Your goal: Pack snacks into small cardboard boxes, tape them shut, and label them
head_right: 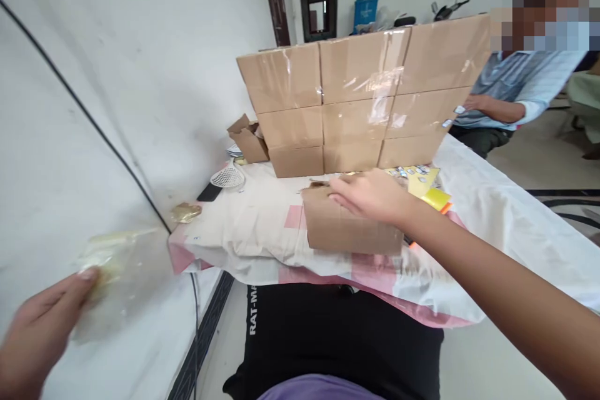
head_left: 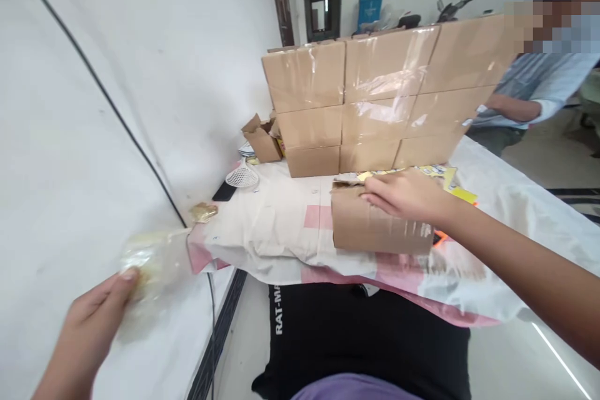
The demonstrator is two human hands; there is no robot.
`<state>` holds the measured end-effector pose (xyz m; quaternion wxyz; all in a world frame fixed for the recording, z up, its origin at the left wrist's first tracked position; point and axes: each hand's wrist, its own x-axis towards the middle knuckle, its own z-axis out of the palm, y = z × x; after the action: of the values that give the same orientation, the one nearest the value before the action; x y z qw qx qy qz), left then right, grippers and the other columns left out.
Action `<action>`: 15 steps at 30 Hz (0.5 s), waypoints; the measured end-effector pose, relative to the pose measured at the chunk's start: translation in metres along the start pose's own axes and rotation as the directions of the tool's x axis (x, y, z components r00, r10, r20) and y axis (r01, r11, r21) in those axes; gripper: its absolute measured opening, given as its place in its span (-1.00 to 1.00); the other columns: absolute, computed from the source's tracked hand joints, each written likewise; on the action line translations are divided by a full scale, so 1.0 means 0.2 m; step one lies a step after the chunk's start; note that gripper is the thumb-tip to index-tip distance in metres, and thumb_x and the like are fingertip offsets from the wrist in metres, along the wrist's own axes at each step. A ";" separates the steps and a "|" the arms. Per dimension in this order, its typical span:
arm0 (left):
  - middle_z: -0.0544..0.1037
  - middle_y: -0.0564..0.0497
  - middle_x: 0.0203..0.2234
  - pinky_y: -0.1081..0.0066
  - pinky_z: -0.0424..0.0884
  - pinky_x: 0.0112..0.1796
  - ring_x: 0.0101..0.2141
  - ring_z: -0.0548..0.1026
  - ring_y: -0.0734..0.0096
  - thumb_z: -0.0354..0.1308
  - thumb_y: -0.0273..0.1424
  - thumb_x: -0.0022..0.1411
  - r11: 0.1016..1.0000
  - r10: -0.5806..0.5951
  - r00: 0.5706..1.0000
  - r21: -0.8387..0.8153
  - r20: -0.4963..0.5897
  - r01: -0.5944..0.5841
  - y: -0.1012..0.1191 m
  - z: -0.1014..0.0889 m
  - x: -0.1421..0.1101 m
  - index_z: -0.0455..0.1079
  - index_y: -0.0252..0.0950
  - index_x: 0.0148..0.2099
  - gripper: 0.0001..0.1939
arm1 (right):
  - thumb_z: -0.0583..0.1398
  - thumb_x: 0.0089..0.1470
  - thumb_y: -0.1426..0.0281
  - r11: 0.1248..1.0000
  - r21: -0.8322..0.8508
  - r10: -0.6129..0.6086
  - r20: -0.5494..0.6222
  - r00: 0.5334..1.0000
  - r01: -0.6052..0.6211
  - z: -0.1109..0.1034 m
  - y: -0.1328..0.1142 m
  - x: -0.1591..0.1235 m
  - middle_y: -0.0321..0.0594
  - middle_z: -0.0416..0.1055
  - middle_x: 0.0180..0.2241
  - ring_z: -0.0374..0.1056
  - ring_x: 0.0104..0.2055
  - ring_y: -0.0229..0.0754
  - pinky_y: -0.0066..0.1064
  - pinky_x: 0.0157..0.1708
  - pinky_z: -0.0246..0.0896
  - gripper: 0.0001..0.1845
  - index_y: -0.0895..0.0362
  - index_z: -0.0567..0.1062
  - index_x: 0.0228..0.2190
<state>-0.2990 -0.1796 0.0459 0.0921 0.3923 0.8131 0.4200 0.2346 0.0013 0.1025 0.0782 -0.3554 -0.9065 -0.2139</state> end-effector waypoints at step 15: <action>0.65 0.00 -0.26 0.45 0.48 -0.16 -0.13 0.55 0.14 0.16 0.01 0.15 0.986 0.166 0.950 -0.047 0.264 -0.160 0.13 0.31 -0.07 0.53 -0.34 -0.22 -0.52 | -0.08 0.39 0.34 0.887 0.222 0.371 0.182 0.911 -0.405 0.10 -0.10 0.38 -0.01 0.54 -0.31 0.44 -0.36 -0.06 -0.35 -0.42 -0.06 -0.66 0.15 0.45 -0.23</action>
<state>-0.2466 -0.1433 0.0241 0.1706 0.5098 0.7528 0.3798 0.1662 0.0435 0.1003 0.1033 -0.5302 -0.8400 -0.0510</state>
